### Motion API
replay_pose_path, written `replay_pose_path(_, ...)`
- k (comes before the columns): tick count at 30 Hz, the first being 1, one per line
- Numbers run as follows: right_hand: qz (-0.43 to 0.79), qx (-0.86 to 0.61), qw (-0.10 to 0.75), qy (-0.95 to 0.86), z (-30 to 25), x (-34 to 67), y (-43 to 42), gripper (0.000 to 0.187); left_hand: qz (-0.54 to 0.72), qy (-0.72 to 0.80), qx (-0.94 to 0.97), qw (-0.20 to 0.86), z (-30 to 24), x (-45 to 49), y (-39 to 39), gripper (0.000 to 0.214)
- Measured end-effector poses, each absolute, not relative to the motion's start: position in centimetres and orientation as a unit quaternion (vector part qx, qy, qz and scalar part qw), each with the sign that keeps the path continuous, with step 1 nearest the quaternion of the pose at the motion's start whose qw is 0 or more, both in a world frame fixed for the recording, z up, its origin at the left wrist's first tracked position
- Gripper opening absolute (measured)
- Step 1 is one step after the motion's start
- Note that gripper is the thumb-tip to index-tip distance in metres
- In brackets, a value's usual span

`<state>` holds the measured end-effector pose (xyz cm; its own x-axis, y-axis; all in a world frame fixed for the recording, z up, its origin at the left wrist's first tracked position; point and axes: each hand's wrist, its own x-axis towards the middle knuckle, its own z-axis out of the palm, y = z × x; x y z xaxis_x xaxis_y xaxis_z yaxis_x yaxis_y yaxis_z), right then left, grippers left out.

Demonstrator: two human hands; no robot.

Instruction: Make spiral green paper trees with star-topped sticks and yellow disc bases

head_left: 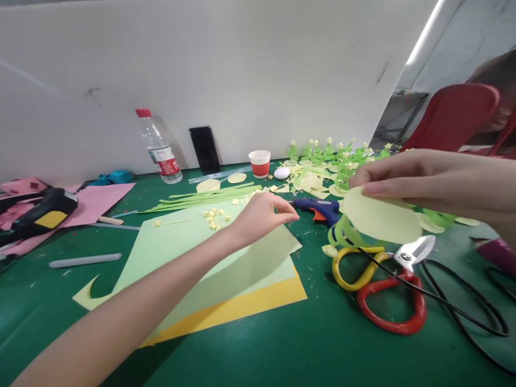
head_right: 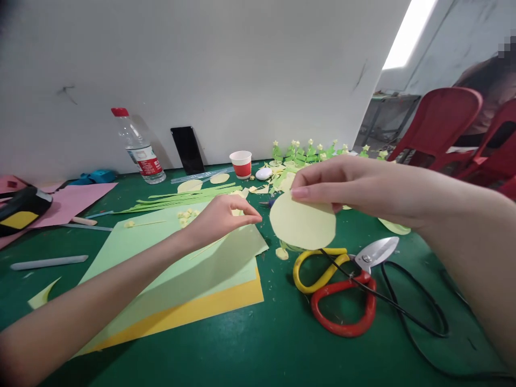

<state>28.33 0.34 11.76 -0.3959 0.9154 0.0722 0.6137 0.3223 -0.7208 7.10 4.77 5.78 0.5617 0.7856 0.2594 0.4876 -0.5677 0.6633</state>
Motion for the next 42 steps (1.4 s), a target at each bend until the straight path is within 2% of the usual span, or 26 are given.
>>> replay_pose_path(3,0.391,-0.465,0.196,-0.770,11.8,28.2,0.2,0.034,0.285,0.365,0.858,0.221,5.1,7.9,5.6,0.034)
replay_pose_path(6,0.419,-0.458,0.206,-0.757,11.8,28.2,0.0,0.031,0.323,0.342,0.863,0.184,5.2,8.1,5.3,0.016)
replay_pose_path(9,0.432,-0.460,0.235,-0.739,11.5,28.2,0.0,0.027,0.382,0.306,0.860,0.145,6.3,8.0,3.9,0.029)
replay_pose_path(13,0.458,-0.476,0.257,-0.706,10.8,27.9,0.2,0.028,0.450,0.173,0.876,0.011,8.2,7.8,1.8,0.016)
replay_pose_path(18,0.493,-0.424,0.225,-0.726,10.2,26.6,0.0,0.028,0.433,0.110,0.893,-0.052,9.4,7.6,0.5,0.014)
replay_pose_path(21,0.447,-0.414,0.261,-0.748,10.3,26.3,0.0,0.024,0.426,0.147,0.892,-0.023,9.9,7.5,0.2,0.011)
replay_pose_path(25,0.376,-0.394,0.328,-0.772,11.1,27.0,0.1,0.017,0.437,0.213,0.871,0.072,10.5,7.3,-0.2,0.009)
replay_pose_path(27,0.347,-0.375,0.323,-0.797,11.5,27.5,-0.1,0.017,0.447,0.239,0.855,0.111,10.7,7.2,-0.3,0.009)
replay_pose_path(31,0.267,-0.342,0.259,-0.863,12.1,27.4,-1.0,0.018,0.448,0.258,0.845,0.135,10.7,7.1,-0.4,0.009)
replay_pose_path(33,0.231,-0.339,0.265,-0.872,12.1,27.0,-1.4,0.013,0.448,0.256,0.845,0.142,10.7,7.1,-0.5,0.011)
replay_pose_path(36,0.209,-0.331,0.300,-0.870,12.0,26.3,-1.8,0.018,0.447,0.248,0.845,0.159,10.8,7.1,-0.8,0.014)
replay_pose_path(42,0.228,-0.331,0.310,-0.861,11.8,26.2,-1.7,0.019,0.446,0.248,0.844,0.163,10.9,7.2,-1.2,0.016)
